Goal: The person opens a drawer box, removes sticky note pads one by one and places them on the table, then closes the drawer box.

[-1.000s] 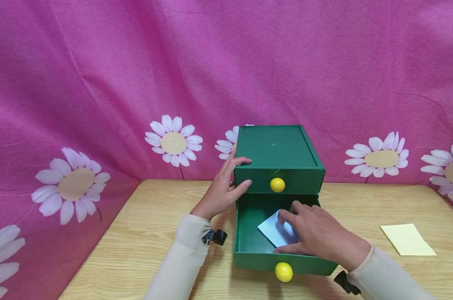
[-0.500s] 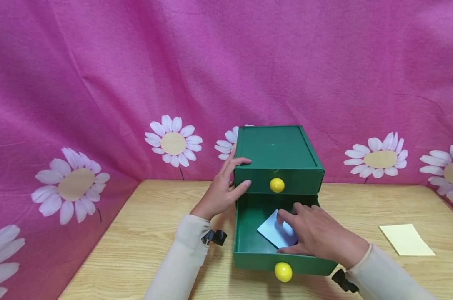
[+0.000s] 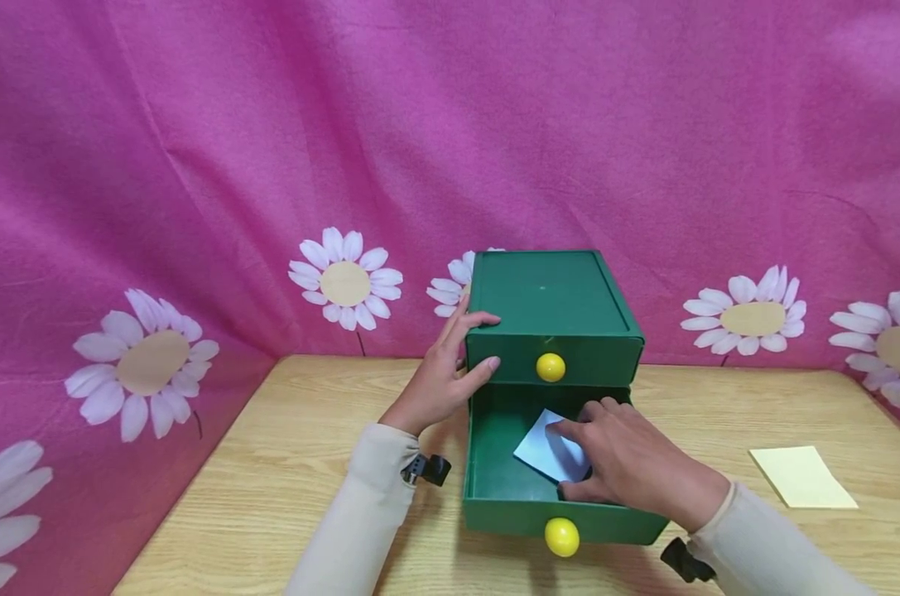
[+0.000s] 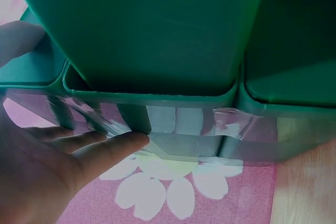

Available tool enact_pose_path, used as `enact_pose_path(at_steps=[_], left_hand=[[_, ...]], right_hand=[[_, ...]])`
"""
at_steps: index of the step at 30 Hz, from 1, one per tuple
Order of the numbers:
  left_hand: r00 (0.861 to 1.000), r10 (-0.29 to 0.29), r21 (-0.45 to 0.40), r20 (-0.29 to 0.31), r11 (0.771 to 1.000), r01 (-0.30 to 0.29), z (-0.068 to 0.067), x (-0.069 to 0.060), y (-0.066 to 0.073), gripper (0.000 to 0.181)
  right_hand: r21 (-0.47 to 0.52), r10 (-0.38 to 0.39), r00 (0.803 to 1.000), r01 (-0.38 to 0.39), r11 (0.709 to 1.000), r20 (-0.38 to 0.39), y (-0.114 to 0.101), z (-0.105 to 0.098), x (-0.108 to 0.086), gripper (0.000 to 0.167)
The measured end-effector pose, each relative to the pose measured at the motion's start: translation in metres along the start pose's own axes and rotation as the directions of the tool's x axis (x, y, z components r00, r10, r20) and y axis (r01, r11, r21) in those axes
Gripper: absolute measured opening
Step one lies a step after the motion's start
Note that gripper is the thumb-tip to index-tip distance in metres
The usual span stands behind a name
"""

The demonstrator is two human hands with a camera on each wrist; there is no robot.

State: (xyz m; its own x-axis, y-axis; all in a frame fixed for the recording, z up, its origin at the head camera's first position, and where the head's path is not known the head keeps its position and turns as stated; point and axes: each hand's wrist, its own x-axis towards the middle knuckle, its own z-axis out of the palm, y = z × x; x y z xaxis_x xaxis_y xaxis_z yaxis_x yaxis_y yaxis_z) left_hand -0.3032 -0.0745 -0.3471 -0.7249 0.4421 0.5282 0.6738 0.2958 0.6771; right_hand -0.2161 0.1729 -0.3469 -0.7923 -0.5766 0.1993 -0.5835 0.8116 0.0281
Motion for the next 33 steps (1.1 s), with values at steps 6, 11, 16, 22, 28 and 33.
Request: enact_pose_path(at_steps=[6, 11, 16, 22, 28, 33], left_hand=[[1.0, -0.005, 0.006, 0.007, 1.0, 0.005, 0.001, 0.0, 0.0, 0.049], [1.0, -0.015, 0.001, 0.01, 1.0, 0.015, 0.001, 0.001, 0.001, 0.05], [1.0, -0.022, -0.008, 0.011, 1.0, 0.022, 0.002, 0.002, 0.001, 0.05], [1.0, -0.02, -0.011, 0.007, 1.0, 0.02, 0.001, 0.001, 0.002, 0.05], [1.0, -0.023, -0.017, 0.011, 1.0, 0.023, 0.001, 0.001, 0.001, 0.05], [1.0, -0.013, -0.001, 0.002, 1.0, 0.013, 0.002, 0.001, 0.001, 0.049]], right_hand=[[0.06, 0.0, 0.999, 0.003, 0.998, -0.053, 0.001, 0.001, -0.001, 0.053], [0.19, 0.061, 0.994, -0.042, 0.981, -0.093, 0.0, -0.004, -0.003, 0.049], [0.223, 0.113, 0.978, -0.072, 0.972, -0.176, -0.004, -0.013, -0.009, 0.049], [0.246, 0.145, 0.959, -0.083, 0.966, -0.243, -0.005, -0.022, -0.019, 0.047], [0.28, 0.197, 0.939, -0.116, 0.953, -0.283, -0.001, -0.03, -0.034, 0.052], [0.273, 0.228, 0.918, -0.14, 0.952, -0.324, 0.004, -0.036, -0.048, 0.055]])
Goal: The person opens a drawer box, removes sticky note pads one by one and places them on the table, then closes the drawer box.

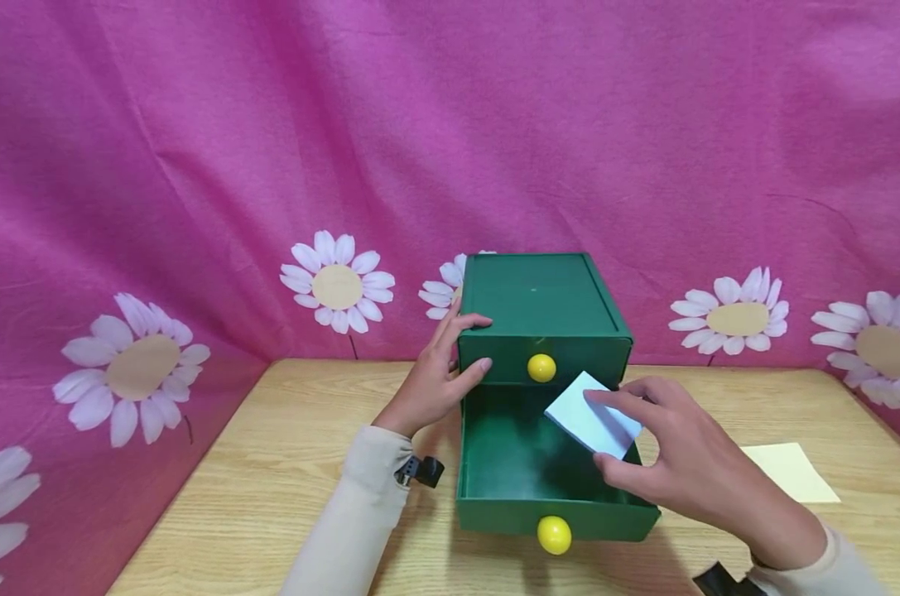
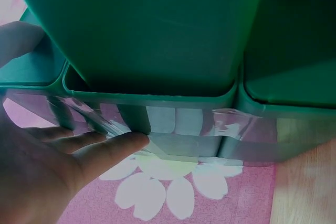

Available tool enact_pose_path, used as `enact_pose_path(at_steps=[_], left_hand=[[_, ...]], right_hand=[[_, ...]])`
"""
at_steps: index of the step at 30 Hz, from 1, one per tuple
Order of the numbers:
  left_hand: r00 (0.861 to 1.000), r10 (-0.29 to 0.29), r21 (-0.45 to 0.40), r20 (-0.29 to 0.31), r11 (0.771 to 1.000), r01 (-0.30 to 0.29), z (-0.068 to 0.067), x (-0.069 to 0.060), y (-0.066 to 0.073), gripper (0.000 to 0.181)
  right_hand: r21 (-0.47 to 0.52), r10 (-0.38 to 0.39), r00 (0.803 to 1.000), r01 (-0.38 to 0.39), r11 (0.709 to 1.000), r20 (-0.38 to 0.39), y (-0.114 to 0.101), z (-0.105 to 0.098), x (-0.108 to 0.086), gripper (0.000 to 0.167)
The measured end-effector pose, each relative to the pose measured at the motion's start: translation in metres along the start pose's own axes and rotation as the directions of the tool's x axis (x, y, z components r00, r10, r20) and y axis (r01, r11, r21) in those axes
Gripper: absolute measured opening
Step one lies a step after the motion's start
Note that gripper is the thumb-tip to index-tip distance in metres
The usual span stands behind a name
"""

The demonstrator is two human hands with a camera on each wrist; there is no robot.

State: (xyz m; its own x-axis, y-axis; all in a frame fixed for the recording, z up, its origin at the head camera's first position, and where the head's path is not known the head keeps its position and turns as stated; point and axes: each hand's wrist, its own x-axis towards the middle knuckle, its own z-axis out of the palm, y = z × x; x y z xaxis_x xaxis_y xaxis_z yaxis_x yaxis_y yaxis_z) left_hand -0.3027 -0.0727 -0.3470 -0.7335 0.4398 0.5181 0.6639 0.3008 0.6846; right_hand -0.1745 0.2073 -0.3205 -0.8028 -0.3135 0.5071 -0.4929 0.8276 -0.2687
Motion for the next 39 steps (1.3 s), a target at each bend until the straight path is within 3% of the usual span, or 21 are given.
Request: enact_pose_path(at_steps=[10, 20, 24, 30, 39], left_hand=[[1.0, 0.004, -0.005, -0.003, 1.0, -0.004, 0.001, 0.0, 0.0, 0.05], [1.0, -0.02, -0.005, -0.009, 1.0, 0.02, 0.001, 0.0, 0.0, 0.049], [1.0, -0.03, -0.006, 0.0, 1.0, 0.03, 0.0, -0.001, 0.013, 0.049], [0.999, -0.038, -0.018, 0.009, 0.999, 0.038, -0.004, -0.004, 0.037, 0.047], [0.999, -0.042, -0.027, 0.005, 0.999, 0.042, -0.004, -0.004, 0.037, 0.047]], right_hand=[[-0.027, 0.009, 0.997, -0.012, 1.0, -0.082, 0.024, -0.012, -0.019, 0.058], [-0.045, 0.134, 0.99, -0.135, 0.99, -0.034, 0.05, -0.024, -0.026, 0.062], [-0.075, 0.168, 0.985, -0.17, 0.983, -0.037, 0.058, -0.028, -0.027, 0.063], [-0.113, 0.287, 0.957, -0.281, 0.953, 0.035, 0.067, -0.03, -0.026, 0.068], [-0.164, 0.377, 0.922, -0.36, 0.919, 0.087, 0.08, -0.024, -0.024, 0.073]])
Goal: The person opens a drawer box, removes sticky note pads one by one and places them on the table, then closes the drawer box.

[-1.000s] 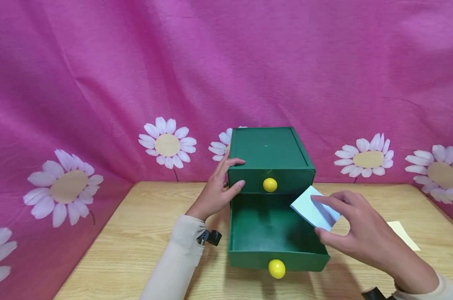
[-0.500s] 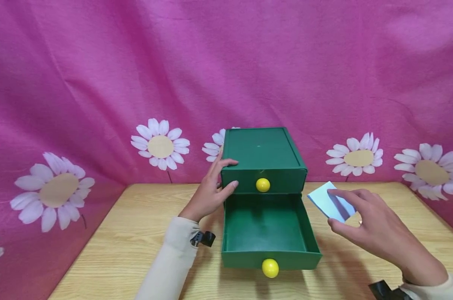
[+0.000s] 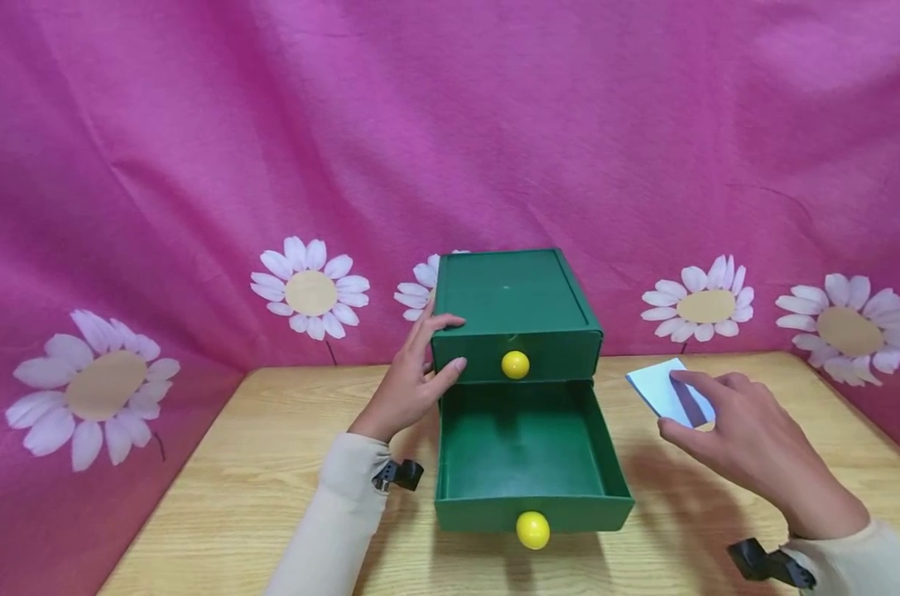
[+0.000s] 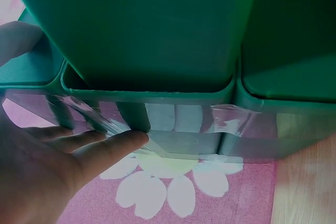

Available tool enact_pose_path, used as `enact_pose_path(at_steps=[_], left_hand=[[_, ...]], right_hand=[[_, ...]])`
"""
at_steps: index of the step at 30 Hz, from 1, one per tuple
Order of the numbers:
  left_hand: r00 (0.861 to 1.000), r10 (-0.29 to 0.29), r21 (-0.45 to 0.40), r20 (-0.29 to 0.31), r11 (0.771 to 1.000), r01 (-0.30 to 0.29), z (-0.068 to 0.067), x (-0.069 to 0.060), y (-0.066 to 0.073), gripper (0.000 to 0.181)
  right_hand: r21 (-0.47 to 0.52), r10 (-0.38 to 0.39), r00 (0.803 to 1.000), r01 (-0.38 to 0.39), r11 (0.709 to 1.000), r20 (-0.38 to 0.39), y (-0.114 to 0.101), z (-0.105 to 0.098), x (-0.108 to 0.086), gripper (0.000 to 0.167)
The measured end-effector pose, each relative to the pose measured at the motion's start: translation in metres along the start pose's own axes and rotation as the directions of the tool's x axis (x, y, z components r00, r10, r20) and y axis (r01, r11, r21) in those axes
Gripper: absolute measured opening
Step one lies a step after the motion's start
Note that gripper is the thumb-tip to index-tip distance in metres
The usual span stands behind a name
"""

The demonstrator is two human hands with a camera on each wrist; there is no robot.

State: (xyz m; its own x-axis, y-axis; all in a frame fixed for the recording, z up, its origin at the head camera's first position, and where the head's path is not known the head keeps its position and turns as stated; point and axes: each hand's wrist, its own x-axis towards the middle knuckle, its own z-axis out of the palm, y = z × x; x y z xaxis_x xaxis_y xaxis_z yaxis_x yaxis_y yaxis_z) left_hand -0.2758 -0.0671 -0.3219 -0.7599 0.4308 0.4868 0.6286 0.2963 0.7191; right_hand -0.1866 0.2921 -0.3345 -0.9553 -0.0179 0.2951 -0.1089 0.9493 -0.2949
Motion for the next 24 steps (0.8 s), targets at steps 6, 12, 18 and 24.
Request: enact_pose_path(at_steps=[6, 12, 18, 24], left_hand=[[1.0, 0.017, -0.008, -0.01, 1.0, -0.017, 0.002, 0.003, -0.021, 0.048], [0.999, 0.042, 0.019, -0.017, 0.999, -0.042, 0.005, 0.007, -0.036, 0.049], [0.999, 0.047, 0.031, -0.023, 0.998, -0.046, 0.005, 0.007, -0.036, 0.049], [0.999, 0.045, 0.025, -0.022, 0.999, -0.045, 0.005, 0.006, -0.035, 0.049]], right_hand=[[-0.01, 0.015, 1.0, -0.015, 1.0, 0.016, 0.009, 0.007, 0.004, 0.073], [-0.004, 0.021, 0.997, -0.021, 1.0, 0.08, 0.027, 0.017, 0.009, 0.073], [-0.014, 0.056, 0.981, -0.054, 0.998, 0.183, 0.043, 0.027, 0.016, 0.075], [-0.015, 0.055, 0.97, -0.053, 0.998, 0.236, 0.054, 0.033, 0.017, 0.072]])
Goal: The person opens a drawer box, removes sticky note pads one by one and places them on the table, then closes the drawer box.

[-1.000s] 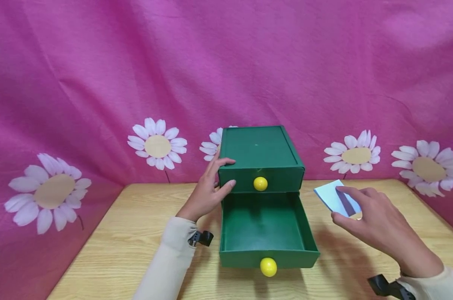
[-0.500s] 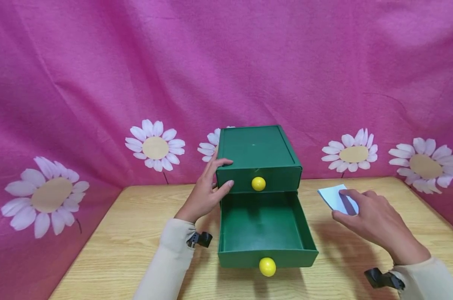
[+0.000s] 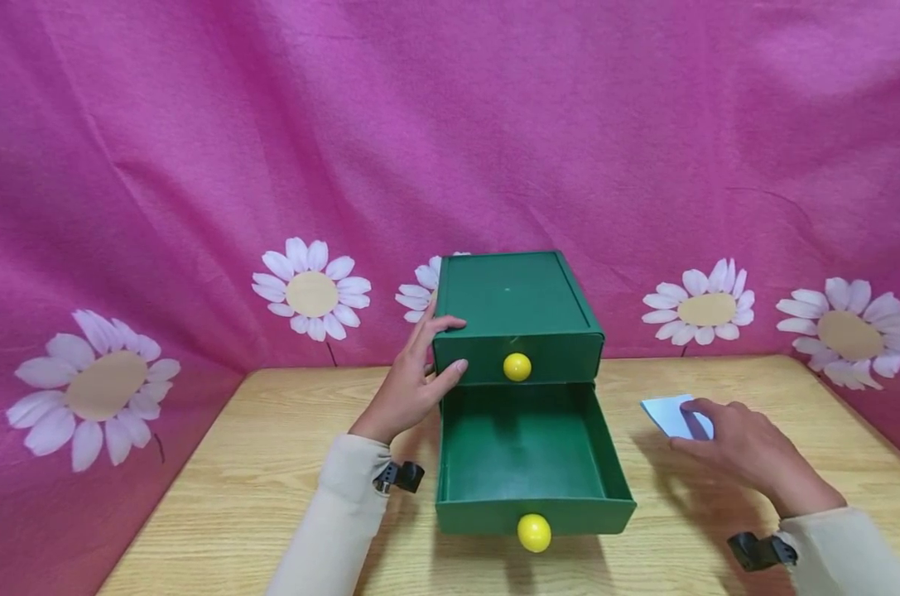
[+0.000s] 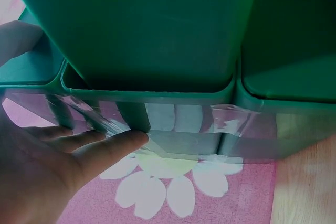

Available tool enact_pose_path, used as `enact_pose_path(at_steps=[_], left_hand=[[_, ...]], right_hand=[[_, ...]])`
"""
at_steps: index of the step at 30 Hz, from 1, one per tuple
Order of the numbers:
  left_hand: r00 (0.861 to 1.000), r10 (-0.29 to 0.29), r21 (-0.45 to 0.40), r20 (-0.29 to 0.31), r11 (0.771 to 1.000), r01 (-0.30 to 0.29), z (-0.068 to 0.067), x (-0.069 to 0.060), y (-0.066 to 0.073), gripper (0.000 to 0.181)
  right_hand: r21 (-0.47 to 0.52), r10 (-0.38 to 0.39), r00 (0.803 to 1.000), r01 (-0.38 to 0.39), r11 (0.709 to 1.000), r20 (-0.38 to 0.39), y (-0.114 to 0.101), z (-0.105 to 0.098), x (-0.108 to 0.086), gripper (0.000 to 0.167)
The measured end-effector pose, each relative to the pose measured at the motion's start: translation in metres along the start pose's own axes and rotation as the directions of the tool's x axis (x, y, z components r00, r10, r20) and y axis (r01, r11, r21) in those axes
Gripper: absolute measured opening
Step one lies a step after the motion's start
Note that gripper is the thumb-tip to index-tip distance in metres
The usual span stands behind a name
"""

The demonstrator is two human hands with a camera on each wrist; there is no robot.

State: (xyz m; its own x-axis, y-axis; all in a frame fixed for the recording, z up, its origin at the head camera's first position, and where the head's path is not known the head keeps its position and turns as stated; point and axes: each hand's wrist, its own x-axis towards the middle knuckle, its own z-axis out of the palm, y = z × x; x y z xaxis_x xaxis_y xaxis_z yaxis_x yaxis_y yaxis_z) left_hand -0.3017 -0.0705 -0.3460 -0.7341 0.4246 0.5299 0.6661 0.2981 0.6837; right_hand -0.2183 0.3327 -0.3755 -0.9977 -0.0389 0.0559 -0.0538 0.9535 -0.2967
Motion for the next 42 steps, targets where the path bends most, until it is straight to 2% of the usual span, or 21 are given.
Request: enact_pose_path(at_steps=[5, 11, 20, 27, 34, 36, 40, 42], left_hand=[[1.0, -0.004, -0.006, 0.005, 1.0, 0.004, 0.001, 0.0, 0.001, 0.049], [1.0, -0.004, -0.001, 0.009, 1.0, 0.004, 0.001, 0.0, 0.0, 0.049], [1.0, -0.003, -0.018, 0.013, 1.0, 0.003, 0.001, 0.0, -0.001, 0.049], [0.999, -0.026, -0.022, 0.022, 0.999, 0.026, 0.0, 0.0, 0.004, 0.051], [0.999, -0.033, -0.035, 0.031, 0.999, 0.034, -0.007, -0.004, 0.037, 0.048], [0.999, -0.029, -0.036, 0.03, 0.999, 0.03, -0.008, -0.005, 0.04, 0.048], [0.999, -0.031, -0.046, 0.025, 0.998, 0.032, -0.008, -0.005, 0.039, 0.048], [1.0, -0.022, -0.045, 0.02, 0.999, 0.023, -0.005, -0.003, 0.026, 0.049]], right_hand=[[0.023, 0.016, 0.998, -0.017, 1.0, 0.062, 0.006, 0.005, 0.0, 0.072], [0.011, 0.021, 0.995, -0.023, 1.0, 0.102, 0.011, 0.011, 0.001, 0.068], [-0.009, 0.075, 0.975, -0.075, 0.997, 0.208, 0.011, 0.015, 0.005, 0.067], [-0.015, 0.084, 0.974, -0.083, 0.996, 0.21, 0.012, 0.018, 0.005, 0.062], [-0.007, 0.076, 0.974, -0.076, 0.997, 0.214, 0.017, 0.02, 0.007, 0.061], [-0.012, 0.069, 0.978, -0.068, 0.998, 0.199, 0.018, 0.021, 0.008, 0.059], [-0.014, 0.046, 0.982, -0.044, 0.999, 0.183, 0.021, 0.024, 0.009, 0.057], [-0.014, 0.033, 0.983, -0.031, 0.999, 0.182, 0.02, 0.025, 0.009, 0.055]])
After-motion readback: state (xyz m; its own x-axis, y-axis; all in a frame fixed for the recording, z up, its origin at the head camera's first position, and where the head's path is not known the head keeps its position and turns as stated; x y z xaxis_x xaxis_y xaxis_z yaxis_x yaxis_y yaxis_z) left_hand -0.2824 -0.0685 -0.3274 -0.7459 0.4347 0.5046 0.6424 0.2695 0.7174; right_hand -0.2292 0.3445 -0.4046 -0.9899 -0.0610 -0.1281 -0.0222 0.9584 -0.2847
